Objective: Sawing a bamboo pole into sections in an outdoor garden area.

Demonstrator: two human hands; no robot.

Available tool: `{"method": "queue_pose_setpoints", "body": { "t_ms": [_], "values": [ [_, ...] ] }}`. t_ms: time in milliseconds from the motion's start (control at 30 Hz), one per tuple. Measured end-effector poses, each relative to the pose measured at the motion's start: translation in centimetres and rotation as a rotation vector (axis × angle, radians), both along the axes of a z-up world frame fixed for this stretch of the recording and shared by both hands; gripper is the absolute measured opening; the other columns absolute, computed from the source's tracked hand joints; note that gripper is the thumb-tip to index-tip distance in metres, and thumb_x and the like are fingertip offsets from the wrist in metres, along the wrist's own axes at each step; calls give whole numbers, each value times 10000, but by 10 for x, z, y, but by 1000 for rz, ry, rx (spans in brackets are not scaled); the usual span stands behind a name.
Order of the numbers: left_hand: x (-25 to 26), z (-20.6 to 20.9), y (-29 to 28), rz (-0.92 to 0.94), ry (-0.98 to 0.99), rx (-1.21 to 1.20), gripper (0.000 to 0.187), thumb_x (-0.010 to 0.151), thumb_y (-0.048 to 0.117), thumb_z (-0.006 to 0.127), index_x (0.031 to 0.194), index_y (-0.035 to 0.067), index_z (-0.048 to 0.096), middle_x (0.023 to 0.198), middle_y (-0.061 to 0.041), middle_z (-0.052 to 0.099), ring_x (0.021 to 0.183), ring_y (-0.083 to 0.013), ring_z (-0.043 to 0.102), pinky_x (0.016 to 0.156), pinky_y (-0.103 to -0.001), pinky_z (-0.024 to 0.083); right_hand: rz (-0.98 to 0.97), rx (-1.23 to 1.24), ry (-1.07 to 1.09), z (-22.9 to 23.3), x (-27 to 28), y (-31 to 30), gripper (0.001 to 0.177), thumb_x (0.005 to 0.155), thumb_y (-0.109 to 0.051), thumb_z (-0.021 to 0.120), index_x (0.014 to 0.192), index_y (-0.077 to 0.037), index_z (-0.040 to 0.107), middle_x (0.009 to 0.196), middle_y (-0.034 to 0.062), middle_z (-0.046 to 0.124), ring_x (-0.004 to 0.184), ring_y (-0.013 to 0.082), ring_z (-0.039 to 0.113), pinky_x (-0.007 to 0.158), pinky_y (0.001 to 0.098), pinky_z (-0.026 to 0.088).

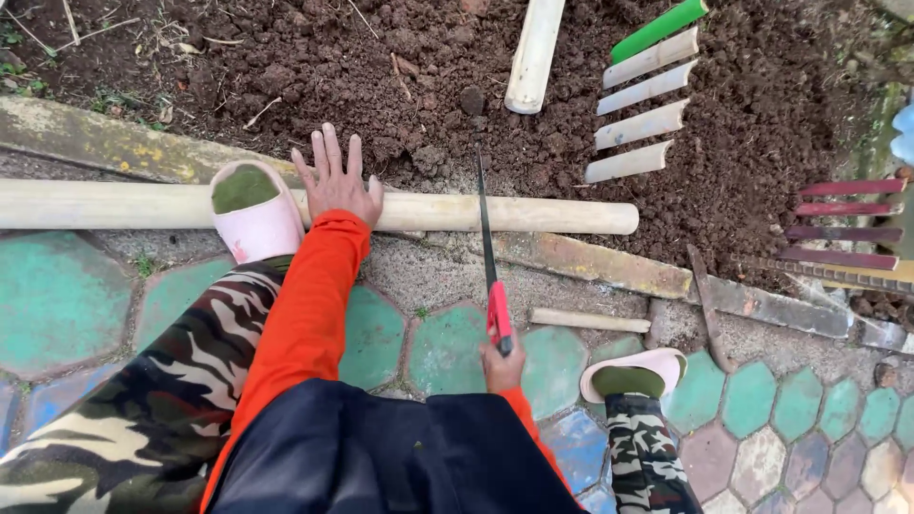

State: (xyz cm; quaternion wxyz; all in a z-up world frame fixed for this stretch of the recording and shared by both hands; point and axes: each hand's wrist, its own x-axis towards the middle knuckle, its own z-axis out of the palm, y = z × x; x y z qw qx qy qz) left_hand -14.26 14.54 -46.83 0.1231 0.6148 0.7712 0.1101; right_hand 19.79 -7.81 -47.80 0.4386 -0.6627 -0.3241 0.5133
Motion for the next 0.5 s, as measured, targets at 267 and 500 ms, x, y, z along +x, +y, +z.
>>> {"method": "queue_pose_setpoints", "body": {
  "t_ms": [267,500],
  "values": [
    [0,-13,3,9,49,44,808,887,465,538,1609,139,373,1706,-226,95,1580,-365,51,1223,-612,-74,16,30,84,-27,-16,80,293,784,40,693,1033,-88,609,681,-34,508,510,66,452,449,264,344],
    [5,-3,-3,-6,-22,-15,770,916,449,528,1609,145,385,1717,-228,105,1595,-366,62,1233,-629,-73,70,24,-96,-12,-3,33,229,809,43,691,990,-75,616,709,-40,520,544,59,460,473,252,365]
  ]
}}
